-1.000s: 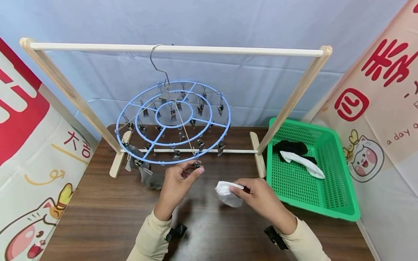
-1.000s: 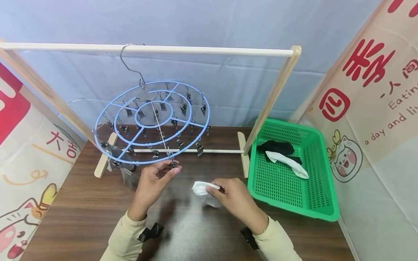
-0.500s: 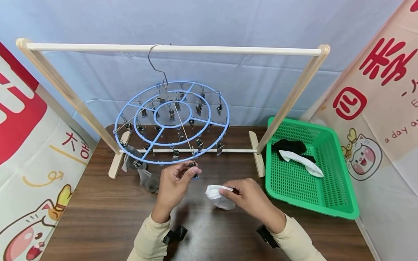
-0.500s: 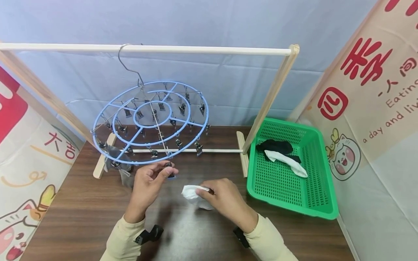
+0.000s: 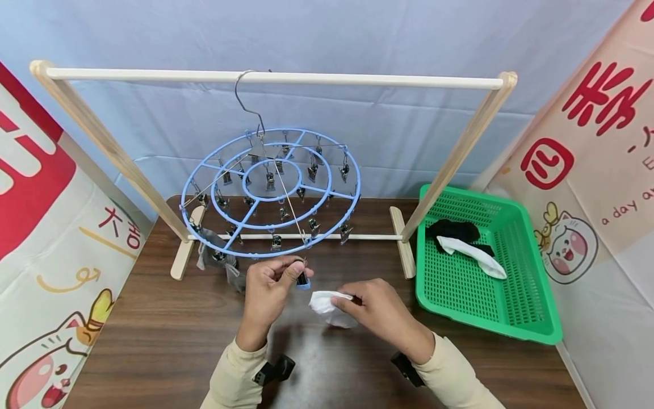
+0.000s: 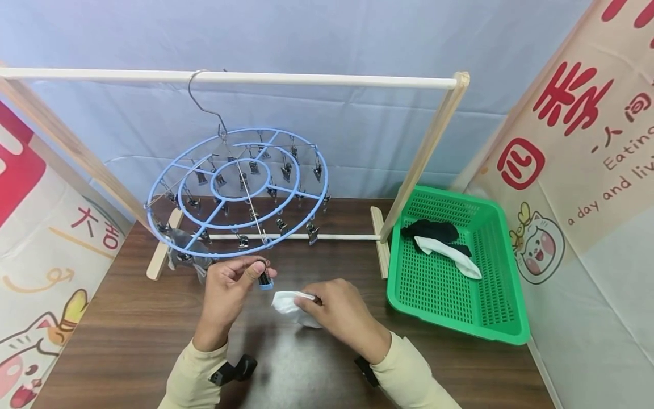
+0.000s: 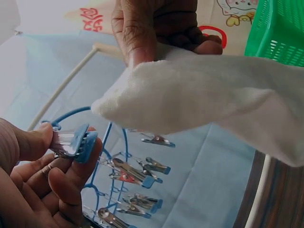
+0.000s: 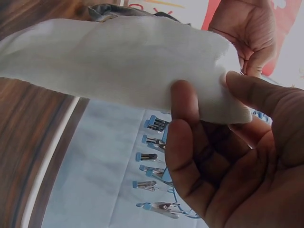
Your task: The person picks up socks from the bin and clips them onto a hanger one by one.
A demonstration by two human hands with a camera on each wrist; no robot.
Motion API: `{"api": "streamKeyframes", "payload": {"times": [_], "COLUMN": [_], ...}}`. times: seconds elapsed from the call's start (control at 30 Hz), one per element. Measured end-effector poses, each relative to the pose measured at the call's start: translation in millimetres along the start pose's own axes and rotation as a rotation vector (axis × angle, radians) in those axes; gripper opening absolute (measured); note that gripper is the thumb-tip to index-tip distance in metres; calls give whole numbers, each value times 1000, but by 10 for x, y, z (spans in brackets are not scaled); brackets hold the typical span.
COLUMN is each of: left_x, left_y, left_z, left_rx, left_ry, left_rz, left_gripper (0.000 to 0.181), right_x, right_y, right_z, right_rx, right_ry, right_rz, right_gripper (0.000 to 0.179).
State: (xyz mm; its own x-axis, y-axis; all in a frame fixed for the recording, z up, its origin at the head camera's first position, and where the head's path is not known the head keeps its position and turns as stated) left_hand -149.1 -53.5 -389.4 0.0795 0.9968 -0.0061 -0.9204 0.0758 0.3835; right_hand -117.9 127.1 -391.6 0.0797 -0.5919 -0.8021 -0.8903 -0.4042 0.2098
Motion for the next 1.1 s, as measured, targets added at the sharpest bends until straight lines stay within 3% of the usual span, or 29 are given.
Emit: {"api": "streamKeyframes", "payload": {"times": [0.57, 1.1], "left_x": [30, 36], "left_y": [-22, -24], "left_z": [-11, -38], "left_rx": [-75, -118], "left_ry": [34, 83], "left_rz": [-47, -82], "left_gripper": [12, 14], "right_x": [9, 36], "right_y": [36, 85], "right_z": [-36, -143], "right_rx": [19, -48], "right_ry": [-34, -87], "right_rz": [-13, 33], "right_gripper": [11, 9]}}
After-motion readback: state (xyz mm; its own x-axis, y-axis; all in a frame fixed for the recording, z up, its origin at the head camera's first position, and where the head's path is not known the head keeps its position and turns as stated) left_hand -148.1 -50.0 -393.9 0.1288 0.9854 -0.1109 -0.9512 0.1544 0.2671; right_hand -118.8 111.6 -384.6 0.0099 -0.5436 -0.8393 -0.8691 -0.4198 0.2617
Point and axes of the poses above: each hand's wrist, its own y-axis towards the middle knuckle, its own x-axis out of the palm, z = x × y, the point moved 6 cm from there along y, towards the middle knuckle
